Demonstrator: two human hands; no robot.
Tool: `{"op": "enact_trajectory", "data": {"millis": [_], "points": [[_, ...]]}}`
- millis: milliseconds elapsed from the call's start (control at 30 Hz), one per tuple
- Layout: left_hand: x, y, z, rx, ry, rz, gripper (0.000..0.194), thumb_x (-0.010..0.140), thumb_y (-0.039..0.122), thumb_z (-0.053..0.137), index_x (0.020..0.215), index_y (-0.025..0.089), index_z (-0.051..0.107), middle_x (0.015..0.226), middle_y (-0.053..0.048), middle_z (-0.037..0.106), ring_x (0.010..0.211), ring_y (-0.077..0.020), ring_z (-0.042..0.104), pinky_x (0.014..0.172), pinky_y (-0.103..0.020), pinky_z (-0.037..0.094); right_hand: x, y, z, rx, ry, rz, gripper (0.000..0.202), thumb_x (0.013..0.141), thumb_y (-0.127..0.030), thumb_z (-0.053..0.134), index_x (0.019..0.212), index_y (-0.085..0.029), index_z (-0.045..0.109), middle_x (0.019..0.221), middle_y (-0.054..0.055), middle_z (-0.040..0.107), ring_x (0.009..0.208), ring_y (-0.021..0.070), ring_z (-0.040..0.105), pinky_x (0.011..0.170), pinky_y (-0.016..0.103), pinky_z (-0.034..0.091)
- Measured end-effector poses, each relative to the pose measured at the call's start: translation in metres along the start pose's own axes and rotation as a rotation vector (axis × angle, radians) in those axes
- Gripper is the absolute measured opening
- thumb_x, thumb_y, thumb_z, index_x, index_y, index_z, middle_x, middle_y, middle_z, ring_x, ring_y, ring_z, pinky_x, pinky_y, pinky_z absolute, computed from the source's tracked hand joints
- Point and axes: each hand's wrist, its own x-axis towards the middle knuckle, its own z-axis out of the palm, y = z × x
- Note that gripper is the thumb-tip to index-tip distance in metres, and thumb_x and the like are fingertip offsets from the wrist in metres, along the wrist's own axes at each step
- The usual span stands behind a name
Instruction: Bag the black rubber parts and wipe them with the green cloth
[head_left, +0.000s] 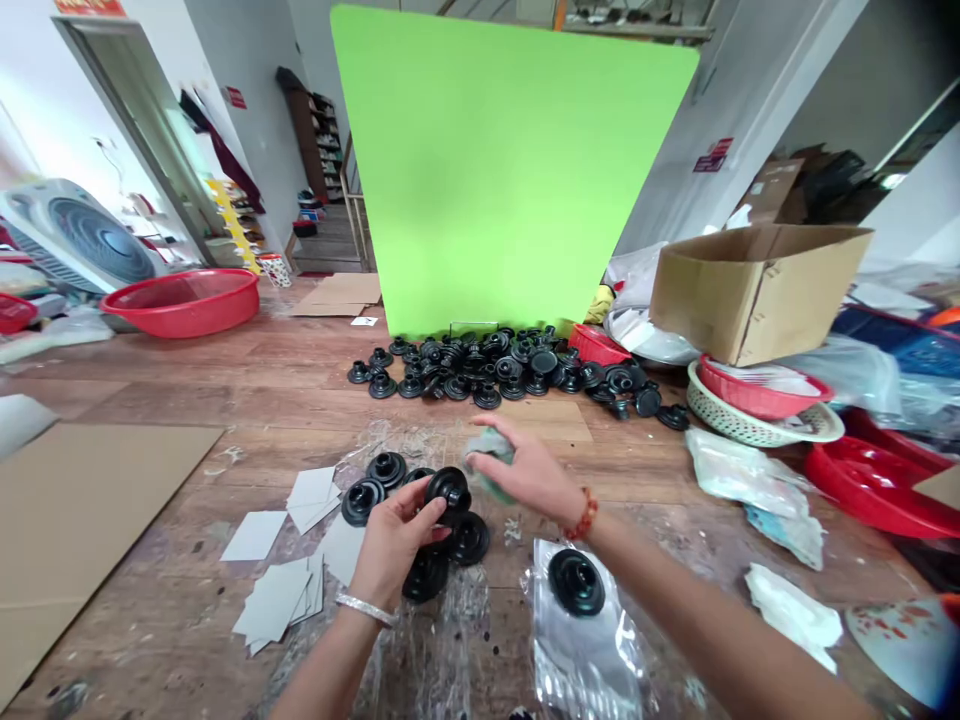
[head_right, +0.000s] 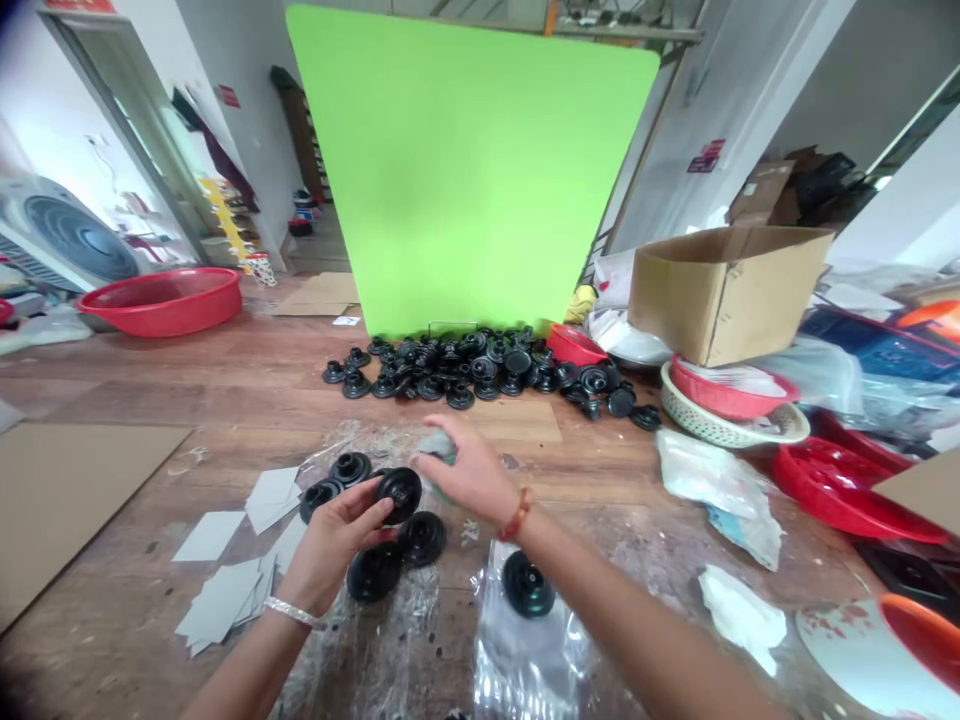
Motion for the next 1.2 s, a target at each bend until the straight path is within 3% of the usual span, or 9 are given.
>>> {"op": "enact_trajectory", "data": {"millis": [133,333,467,533,700,900,1000,1100,1200], "points": [[-0.009,0.003,-0.001,-0.038,0.024,0.014,0.032,0.055,0.021,0.085,0.084,0.012,0.075,0.084,-0.008,0.074,0.079,-0.0201,0.067,0.067,-0.025,0.056,-0.009,-0.014,0.032,-0.021,-0.126,-0.293,0.031,0.092,-0.038,0.051,0.116,-0.027,0.067,0.125,0.005,0.061,0.12,0.0231,0.048,0.108,0.044,0.031],[-0.014,-0.003,0.004,-0.255,0.079,-0.073,0.035,0.065,0.02,0.08,0.098,0.016,0.071,0.089,-0.006,0.074,0.073,-0.0154,0.068,0.067,-0.026,0.057,-0.014,-0.005,0.073,0.359,0.168,0.199,0.048,0.099,-0.043,0.029,0.119,-0.015,0.062,0.116,0.01,0.064,0.111,0.0215,0.057,0.101,0.038,0.042],[-0.007,-0.016,0.004,-0.387,0.194,-0.097,0.017,0.074,0.016,0.071,0.091,0.017,0.069,0.084,-0.006,0.074,0.075,-0.0141,0.069,0.068,-0.021,0.056,-0.046,-0.007,0.104,0.166,0.245,0.116,0.058,0.099,-0.044,0.034,0.152,-0.025,0.019,0.159,0.005,0.015,0.146,0.0224,0.011,0.119,0.045,0.016],[-0.005,-0.022,0.004,-0.411,0.204,-0.118,0.013,0.076,0.013,0.067,0.088,0.016,0.069,0.08,-0.005,0.074,0.073,-0.0136,0.069,0.068,-0.021,0.056,-0.055,-0.004,0.106,0.003,0.164,-0.049,0.056,0.098,-0.04,0.037,0.151,-0.028,0.023,0.159,0.003,0.015,0.147,0.0249,0.005,0.119,0.051,0.01],[-0.015,-0.022,0.004,-0.346,0.138,-0.183,0.013,0.072,0.011,0.071,0.084,0.013,0.069,0.071,-0.004,0.072,0.062,-0.0126,0.067,0.062,-0.022,0.056,-0.028,0.003,0.076,-0.188,0.049,-0.337,0.031,0.094,-0.038,0.046,0.104,-0.021,0.07,0.121,0.011,0.057,0.118,0.0248,0.047,0.105,0.043,0.035],[-0.015,0.005,-0.009,-0.18,0.017,-0.188,0.034,0.063,0.02,0.081,0.094,0.01,0.07,0.089,-0.011,0.074,0.074,-0.0191,0.07,0.073,-0.031,0.058,0.026,0.031,0.032,-0.046,0.111,0.12,0.05,0.093,-0.048,0.04,0.061,-0.016,0.061,0.058,0.0,0.055,0.06,0.0125,0.05,0.06,0.023,0.041],[0.007,0.022,-0.033,0.157,0.124,0.028,0.048,0.068,0.033,0.074,0.112,0.017,0.066,0.102,-0.007,0.073,0.083,-0.0204,0.069,0.074,-0.03,0.056,0.042,0.067,-0.003,-0.111,0.21,0.287,0.056,0.093,-0.054,0.037,0.067,-0.012,0.064,0.058,0.002,0.059,0.057,0.0121,0.053,0.054,0.022,0.04],[0.038,0.029,-0.062,0.863,0.282,0.207,0.053,0.078,0.044,0.056,0.125,0.02,0.06,0.089,-0.007,0.073,0.078,-0.0274,0.069,0.074,-0.038,0.053,0.046,0.102,-0.051,-0.237,0.341,0.449,0.044,0.089,-0.052,0.053,0.079,-0.011,0.065,0.072,0.003,0.065,0.067,0.0136,0.06,0.062,0.025,0.047],[0.062,0.022,-0.079,1.284,0.199,0.264,0.057,0.085,0.047,0.038,0.13,0.016,0.055,0.094,-0.014,0.073,0.088,-0.0346,0.068,0.077,-0.042,0.05,0.04,0.128,-0.098,-0.394,0.47,0.556,0.03,0.09,-0.04,0.06,0.101,-0.013,0.062,0.098,0.006,0.065,0.085,0.0165,0.063,0.077,0.034,0.053]]}}
